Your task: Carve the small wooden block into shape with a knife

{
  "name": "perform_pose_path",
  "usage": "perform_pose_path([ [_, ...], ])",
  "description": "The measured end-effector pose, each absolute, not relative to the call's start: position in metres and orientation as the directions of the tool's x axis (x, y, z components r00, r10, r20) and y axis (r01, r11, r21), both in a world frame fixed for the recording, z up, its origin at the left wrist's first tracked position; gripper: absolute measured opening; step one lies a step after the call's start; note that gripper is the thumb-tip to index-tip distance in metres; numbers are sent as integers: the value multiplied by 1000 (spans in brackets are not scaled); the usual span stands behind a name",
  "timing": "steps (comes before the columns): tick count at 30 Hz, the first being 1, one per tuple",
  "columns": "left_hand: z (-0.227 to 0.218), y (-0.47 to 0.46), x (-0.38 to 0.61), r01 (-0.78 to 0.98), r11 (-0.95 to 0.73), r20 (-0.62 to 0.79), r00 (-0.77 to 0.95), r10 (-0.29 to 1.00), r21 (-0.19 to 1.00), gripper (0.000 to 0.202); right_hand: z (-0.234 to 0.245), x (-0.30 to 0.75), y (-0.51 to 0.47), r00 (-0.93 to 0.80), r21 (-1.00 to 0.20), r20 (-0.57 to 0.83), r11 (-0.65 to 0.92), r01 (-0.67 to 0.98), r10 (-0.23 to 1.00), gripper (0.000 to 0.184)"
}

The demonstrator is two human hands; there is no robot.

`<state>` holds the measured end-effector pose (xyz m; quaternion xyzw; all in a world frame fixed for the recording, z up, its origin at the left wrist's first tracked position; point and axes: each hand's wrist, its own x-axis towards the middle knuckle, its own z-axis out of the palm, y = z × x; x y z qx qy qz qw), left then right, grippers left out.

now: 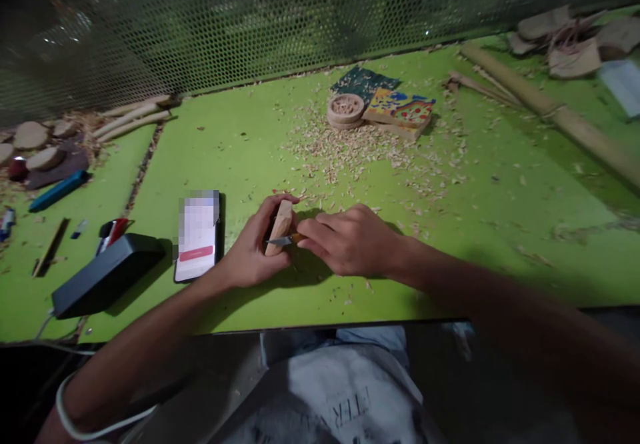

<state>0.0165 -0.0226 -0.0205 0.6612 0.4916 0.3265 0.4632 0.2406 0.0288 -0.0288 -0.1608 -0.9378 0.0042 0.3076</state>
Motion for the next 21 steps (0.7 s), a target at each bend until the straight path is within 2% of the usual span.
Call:
perform_pose_path([
  [14, -24, -23, 14, 381, -102, -13, 286, 958, 919, 73, -29, 241, 29, -785, -106, 527, 942, 319, 325, 31],
  [21, -27, -20, 10, 494, -240, 75, 330, 941, 836, 74, -29, 240, 27, -813, -80, 496, 948, 308, 306, 33],
])
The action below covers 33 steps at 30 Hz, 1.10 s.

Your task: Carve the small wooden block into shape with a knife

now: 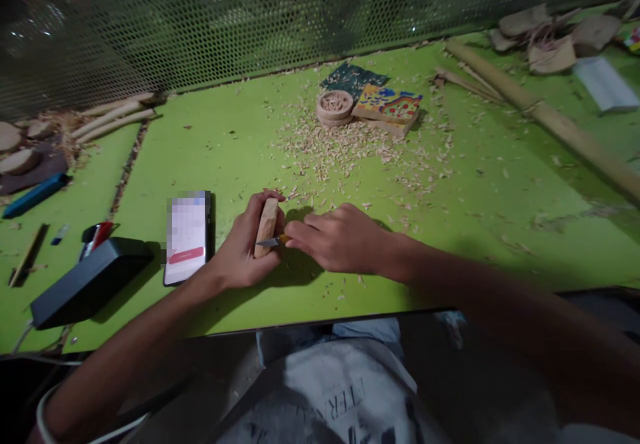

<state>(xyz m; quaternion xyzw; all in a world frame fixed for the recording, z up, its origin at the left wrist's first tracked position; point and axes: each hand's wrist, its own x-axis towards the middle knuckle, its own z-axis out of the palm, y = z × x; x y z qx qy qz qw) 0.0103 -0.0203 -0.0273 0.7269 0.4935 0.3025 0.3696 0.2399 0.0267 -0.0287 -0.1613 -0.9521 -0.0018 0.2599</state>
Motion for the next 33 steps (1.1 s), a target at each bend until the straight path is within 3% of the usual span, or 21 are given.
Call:
perform_pose_path([
  [10, -18, -28, 18, 449, -117, -49, 341, 939, 886, 67, -28, 238, 24, -810, -62, 509, 951, 304, 292, 32],
  [17, -16, -27, 19, 666, -108, -51, 215, 975, 738, 64, -29, 237, 19, -826, -77, 458, 940, 331, 328, 37],
  [21, -9, -28, 19, 687, -92, -74, 209, 975, 721, 59, -28, 239, 25, -816, -78, 467, 935, 345, 340, 37],
  [23, -5, -29, 20, 680, -98, -76, 222, 972, 726, 59, -26, 246, 38, -769, -105, 485, 901, 421, 416, 39],
  [27, -3, -28, 19, 637, -136, -93, 313, 945, 758, 58, -20, 261, 66, -515, -201, 540, 696, 689, 666, 41],
  [29, -8, -24, 17, 652, -106, -97, 268, 959, 751, 55, -18, 259, 65, -521, -196, 564, 716, 670, 641, 40],
  [33, -19, -15, 9, 645, -139, 7, 203, 979, 752, 66, -23, 240, 32, -736, -111, 533, 897, 429, 418, 35],
])
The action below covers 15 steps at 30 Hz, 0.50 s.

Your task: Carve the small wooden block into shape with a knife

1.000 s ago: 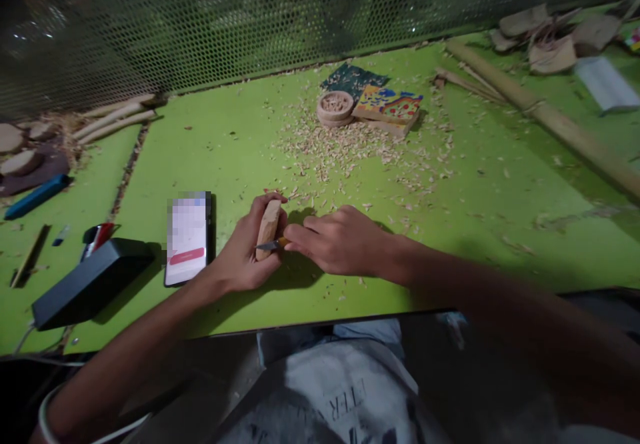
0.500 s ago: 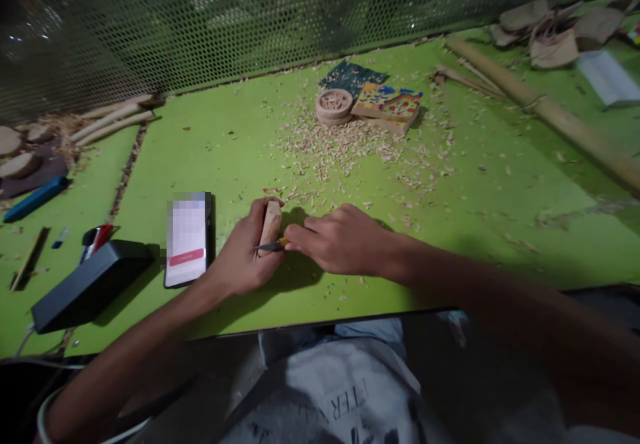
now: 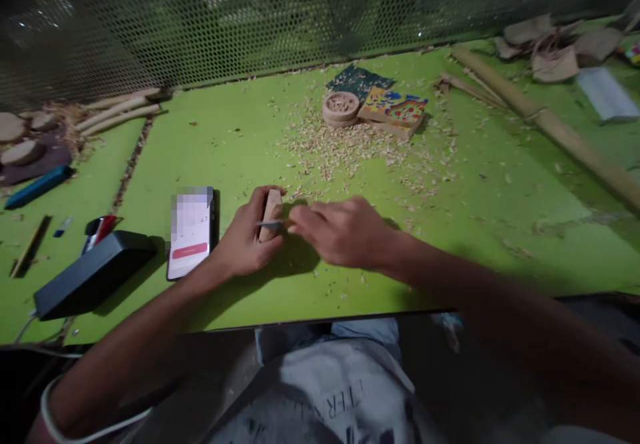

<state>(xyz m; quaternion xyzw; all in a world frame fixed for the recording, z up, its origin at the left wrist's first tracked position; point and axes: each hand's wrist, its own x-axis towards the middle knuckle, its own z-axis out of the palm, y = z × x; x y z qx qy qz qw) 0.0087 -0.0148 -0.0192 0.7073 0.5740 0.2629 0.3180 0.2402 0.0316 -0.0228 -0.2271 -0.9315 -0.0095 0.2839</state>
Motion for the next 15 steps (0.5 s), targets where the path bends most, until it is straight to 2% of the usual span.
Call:
perform_pose_path([
  [3, -22, -15, 8, 636, -179, 55, 210, 976, 751, 71, -31, 232, 17, -782, -76, 524, 933, 353, 338, 33],
  [11, -19, -21, 16, 660, -190, 33, 243, 970, 727, 69, -32, 235, 26, -777, -119, 493, 915, 386, 392, 36],
  [15, -19, -19, 14, 658, -189, 17, 259, 966, 729, 64, -31, 235, 23, -806, -125, 454, 923, 364, 379, 36],
])
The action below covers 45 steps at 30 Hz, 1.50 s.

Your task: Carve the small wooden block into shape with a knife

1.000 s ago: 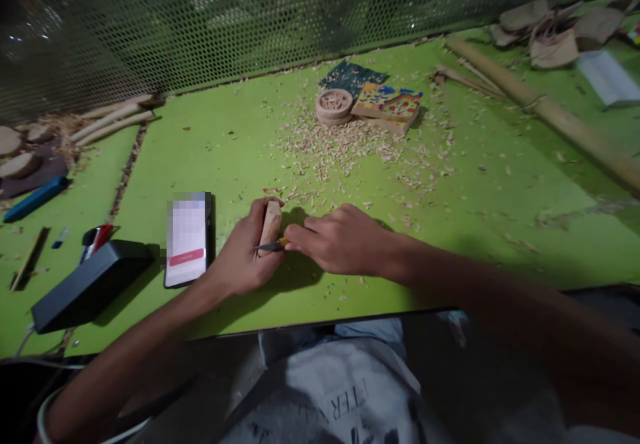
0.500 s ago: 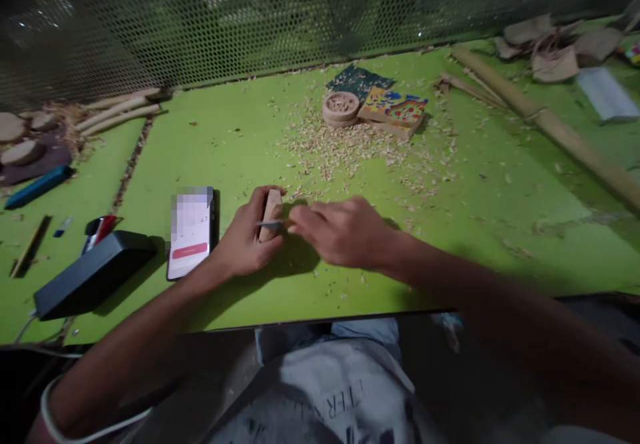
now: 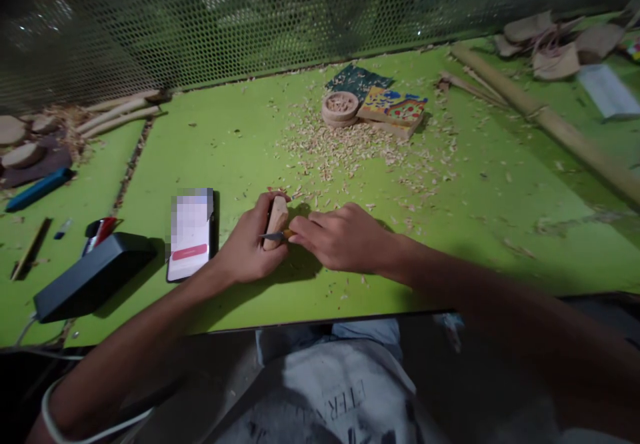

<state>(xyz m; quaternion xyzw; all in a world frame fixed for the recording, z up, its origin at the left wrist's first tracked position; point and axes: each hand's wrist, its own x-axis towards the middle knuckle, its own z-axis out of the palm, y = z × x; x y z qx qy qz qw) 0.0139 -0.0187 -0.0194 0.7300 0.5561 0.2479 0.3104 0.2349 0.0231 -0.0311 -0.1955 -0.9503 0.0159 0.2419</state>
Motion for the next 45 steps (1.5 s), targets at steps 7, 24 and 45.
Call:
perform_pose_path([
  [7, -18, -21, 13, 657, -226, 29, 296, 955, 720, 66, -30, 237, 24, -822, -105, 447, 933, 344, 354, 37],
  [24, -17, -19, 11, 689, -240, 20, 311, 950, 684, 62, -27, 239, 26, -835, -125, 440, 943, 308, 331, 37],
  [45, -1, -23, 12, 737, -235, -26, 323, 946, 633, 71, -22, 272, 85, -436, -354, 508, 641, 681, 743, 39],
])
